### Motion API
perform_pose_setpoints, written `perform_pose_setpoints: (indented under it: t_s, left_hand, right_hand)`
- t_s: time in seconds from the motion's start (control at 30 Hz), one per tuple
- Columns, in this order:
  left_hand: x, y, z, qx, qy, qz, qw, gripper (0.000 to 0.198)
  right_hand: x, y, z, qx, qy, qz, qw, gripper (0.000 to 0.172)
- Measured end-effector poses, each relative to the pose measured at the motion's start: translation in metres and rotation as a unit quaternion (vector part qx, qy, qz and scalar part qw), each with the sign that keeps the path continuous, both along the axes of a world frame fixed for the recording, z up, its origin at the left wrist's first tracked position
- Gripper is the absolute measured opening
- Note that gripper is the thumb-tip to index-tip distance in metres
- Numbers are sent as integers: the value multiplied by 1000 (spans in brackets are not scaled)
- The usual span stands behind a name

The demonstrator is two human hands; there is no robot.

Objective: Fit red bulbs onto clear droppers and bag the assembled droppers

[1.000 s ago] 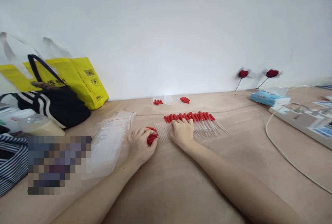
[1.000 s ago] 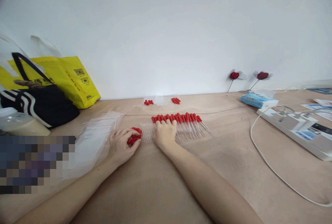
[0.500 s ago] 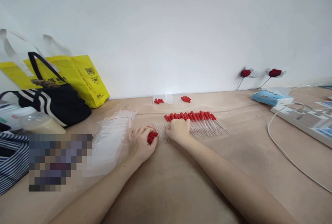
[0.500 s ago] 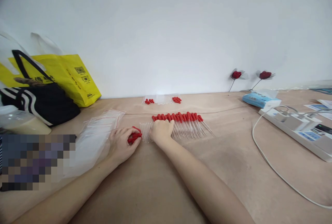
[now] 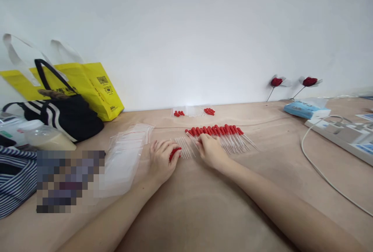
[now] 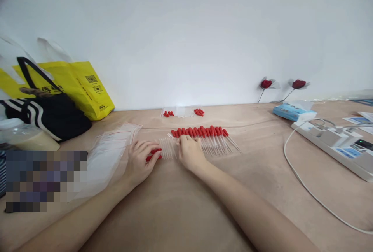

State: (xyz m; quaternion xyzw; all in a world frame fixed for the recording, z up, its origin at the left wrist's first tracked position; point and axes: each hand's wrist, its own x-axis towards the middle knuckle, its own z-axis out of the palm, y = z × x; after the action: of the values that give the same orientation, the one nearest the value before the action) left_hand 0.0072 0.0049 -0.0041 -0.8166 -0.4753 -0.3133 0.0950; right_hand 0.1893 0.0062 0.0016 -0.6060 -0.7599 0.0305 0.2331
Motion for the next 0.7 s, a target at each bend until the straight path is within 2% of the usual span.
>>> perform_pose_setpoints:
  t_s: [0.07,0.1,0.17,0.27,0.43,0.53,0.63,0.7]
  left_hand:
    - [2,-3,0,-4,21,-31,999,12]
    - [2,-4,-1,-11,29,-40,999,12]
    - [2,-3,-1,-27,31,-40,998,12]
    - [1,1,-2,-50,-4,-28,998,11]
    - [-2,9,-4,-85,-99,-36,991,15]
    - [0,6,-2,-53,-142,-43,987,16]
    - [8,-7,3,1,-118,-60,991,14]
    - [16,-18,5,12,-70,-102,992,10]
  right_hand:
    - [20,-12,-8,23,8,40,999,13]
    - [30,-18,-13,66,28,75,995,14]
    - [49,-29,-22,120,58,122,983,14]
    - [66,-40,-31,141,68,150,976,12]
    - [66,-45,-33,156,64,150,974,27]
    - [61,-46,-31,147,62,165,973,28]
    - [59,-48,-27,142,70,167,973,23]
    - [58,-50,-26,143,64,169,973,21]
